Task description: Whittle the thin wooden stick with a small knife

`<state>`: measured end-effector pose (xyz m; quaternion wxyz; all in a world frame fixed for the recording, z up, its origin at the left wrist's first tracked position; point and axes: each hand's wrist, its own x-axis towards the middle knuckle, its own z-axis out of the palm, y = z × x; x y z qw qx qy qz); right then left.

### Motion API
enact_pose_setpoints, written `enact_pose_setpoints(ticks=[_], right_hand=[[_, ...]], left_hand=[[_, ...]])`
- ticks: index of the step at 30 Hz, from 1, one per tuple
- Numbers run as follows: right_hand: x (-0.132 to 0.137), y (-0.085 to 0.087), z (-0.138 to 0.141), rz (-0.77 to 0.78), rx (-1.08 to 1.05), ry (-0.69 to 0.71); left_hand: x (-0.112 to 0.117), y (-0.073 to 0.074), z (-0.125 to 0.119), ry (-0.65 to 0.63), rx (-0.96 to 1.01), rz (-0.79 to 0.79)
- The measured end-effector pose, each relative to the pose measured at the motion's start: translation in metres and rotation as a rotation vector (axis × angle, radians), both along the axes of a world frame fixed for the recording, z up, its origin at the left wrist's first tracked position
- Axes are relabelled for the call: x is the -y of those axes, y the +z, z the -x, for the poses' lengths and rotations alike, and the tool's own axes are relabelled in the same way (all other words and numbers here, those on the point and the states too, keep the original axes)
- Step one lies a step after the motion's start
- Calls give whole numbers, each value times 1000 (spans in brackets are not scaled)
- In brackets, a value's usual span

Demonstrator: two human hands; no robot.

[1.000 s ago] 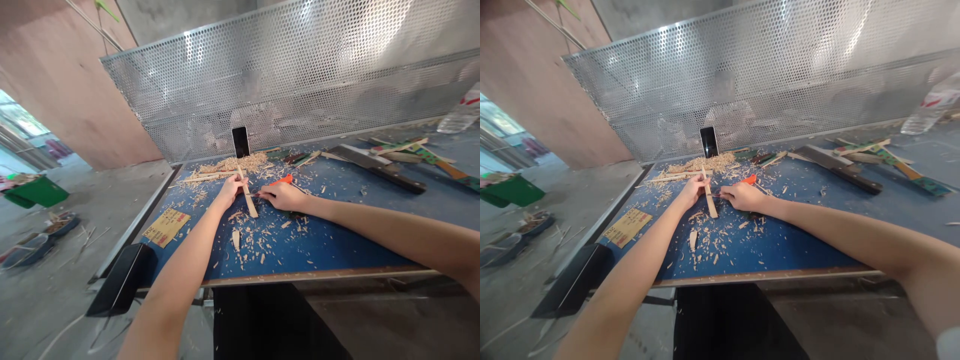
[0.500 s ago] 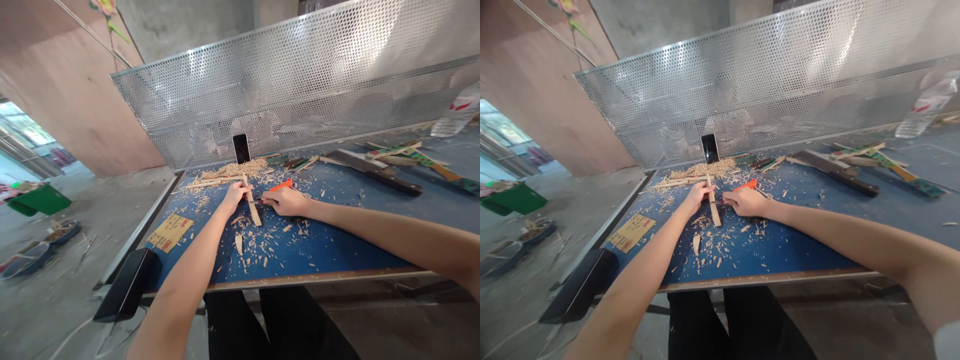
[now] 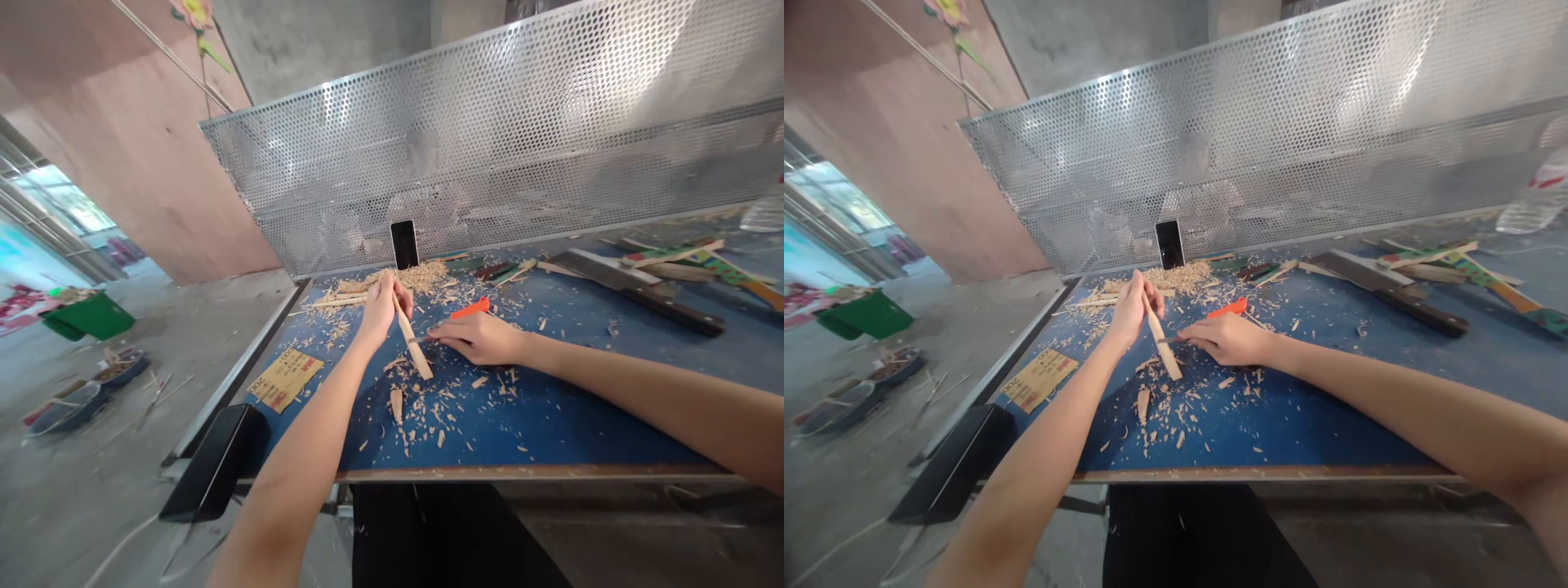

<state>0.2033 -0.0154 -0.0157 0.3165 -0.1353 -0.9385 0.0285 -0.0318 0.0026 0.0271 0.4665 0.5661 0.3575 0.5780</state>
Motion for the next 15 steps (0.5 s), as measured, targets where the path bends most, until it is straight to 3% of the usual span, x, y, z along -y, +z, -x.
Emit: enact_pose_setpoints(ticks=[5, 9, 12, 15], right_hand=[[0, -1, -6, -197, -17, 75], [4, -5, -5, -266, 6, -9], [8, -8, -1, -256, 21, -93], [10, -10, 3, -226, 36, -138]], left_hand=[[16, 22, -2, 86, -82, -264], [35, 33, -9, 131, -153, -398], [44, 36, -11, 177, -224, -502], [40, 30, -12, 150, -212, -495]])
